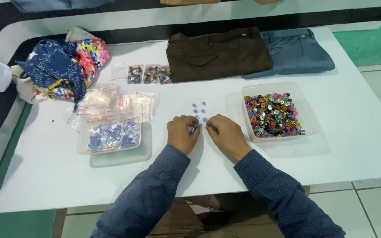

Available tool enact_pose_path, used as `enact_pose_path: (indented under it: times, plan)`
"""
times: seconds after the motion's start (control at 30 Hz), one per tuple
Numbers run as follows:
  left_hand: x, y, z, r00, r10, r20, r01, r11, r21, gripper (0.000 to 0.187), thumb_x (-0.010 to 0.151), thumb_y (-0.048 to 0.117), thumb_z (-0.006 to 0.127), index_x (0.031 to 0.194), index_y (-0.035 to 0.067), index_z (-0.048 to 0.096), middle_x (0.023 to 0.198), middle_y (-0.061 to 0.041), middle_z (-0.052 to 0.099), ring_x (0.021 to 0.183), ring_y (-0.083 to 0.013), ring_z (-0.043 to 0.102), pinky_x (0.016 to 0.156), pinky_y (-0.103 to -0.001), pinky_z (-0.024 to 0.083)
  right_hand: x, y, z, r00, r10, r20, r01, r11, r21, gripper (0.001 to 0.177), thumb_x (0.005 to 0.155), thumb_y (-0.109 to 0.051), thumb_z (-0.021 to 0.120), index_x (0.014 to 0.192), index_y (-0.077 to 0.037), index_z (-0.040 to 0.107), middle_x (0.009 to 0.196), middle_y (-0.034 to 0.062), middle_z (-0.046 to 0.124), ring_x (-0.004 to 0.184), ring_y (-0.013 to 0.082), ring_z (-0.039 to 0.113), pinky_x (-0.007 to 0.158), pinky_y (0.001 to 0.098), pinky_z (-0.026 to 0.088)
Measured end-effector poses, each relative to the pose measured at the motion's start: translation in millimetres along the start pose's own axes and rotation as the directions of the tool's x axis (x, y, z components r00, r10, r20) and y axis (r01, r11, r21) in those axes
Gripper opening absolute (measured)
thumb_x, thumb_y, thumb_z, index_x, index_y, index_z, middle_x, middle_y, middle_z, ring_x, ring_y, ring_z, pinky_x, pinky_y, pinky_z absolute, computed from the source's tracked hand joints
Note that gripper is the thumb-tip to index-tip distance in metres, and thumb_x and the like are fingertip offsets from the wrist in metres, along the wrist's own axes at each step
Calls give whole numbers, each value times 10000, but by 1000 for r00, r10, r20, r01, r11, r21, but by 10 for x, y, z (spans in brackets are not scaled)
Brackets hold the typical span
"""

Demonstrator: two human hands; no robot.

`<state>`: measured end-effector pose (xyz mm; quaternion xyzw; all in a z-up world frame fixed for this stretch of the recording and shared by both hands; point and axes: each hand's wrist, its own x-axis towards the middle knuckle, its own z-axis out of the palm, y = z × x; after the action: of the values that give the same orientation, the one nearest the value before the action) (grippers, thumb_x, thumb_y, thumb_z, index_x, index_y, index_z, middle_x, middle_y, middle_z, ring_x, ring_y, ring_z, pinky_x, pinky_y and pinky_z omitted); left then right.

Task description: Sorting and bagging small decorative buttons and beads on a workspace

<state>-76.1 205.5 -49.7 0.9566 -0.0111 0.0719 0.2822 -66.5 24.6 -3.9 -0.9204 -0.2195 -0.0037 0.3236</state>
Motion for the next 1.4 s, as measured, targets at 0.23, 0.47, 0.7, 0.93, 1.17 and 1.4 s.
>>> enact_pose_path:
  times: [0.23, 0.47, 0.7, 0.93, 1.17, 1.4]
  plan:
    - [-16, 11, -35, 999, 37, -5, -37, 995, -97, 143, 886, 232, 716, 1028, 232, 735, 923, 31, 703, 1029, -187, 623, 1012, -375, 361, 19, 33, 14, 999, -39, -30, 42, 993, 106, 97, 928, -80, 679, 996, -116, 737, 908, 69, 720, 821, 257, 723, 678, 340, 592]
    - [-23, 37, -95, 996, -10, -87, -4, 986, -167, 241, 855, 231, 668, 1089, 177, 683, 906, -4, 708, 978, -205, 643, 993, -377, 398, 23, 108, 20, 989, -41, -141, 73, 969, 235, 90, 908, -95, 713, 997, -85, 722, 897, 114, 687, 751, 265, 704, 628, 343, 581]
    - [29, -126, 15, 990, 3, -141, -6, 1000, -22, 130, 872, 225, 647, 994, 204, 687, 852, 24, 662, 946, -206, 631, 957, -387, 408, 65, 160, 58, 985, -25, -170, 66, 969, 240, 81, 897, -82, 725, 975, -62, 739, 874, 121, 664, 708, 239, 689, 604, 335, 556]
    - [-109, -60, 151, 974, 98, -205, -79, 992, 102, 183, 776, 270, 720, 941, 199, 685, 847, 3, 630, 916, -243, 618, 889, -422, 444, 21, 203, 95, 979, -26, -203, 69, 976, 208, 100, 888, -133, 757, 972, -80, 750, 888, 121, 676, 743, 254, 699, 616, 327, 560]
    - [133, -116, 61, 968, 108, -225, -72, 984, 160, 147, 806, 182, 702, 916, 86, 682, 853, -89, 621, 834, -276, 649, 714, -385, 532, -42, 4, 61, 950, -49, -308, 116, 973, 202, 103, 940, -113, 731, 1029, -60, 734, 907, 132, 644, 707, 242, 658, 566, 311, 519]
    - [423, -303, -156, 961, -146, -234, 70, 949, -306, 171, 917, 169, 580, 1004, 23, 589, 909, -152, 584, 869, -354, 680, 730, -420, 584, 207, -532, -60, 894, -236, -380, 283, 957, 70, 89, 970, -88, 751, 1055, -62, 741, 914, 92, 619, 716, 235, 636, 593, 309, 490]
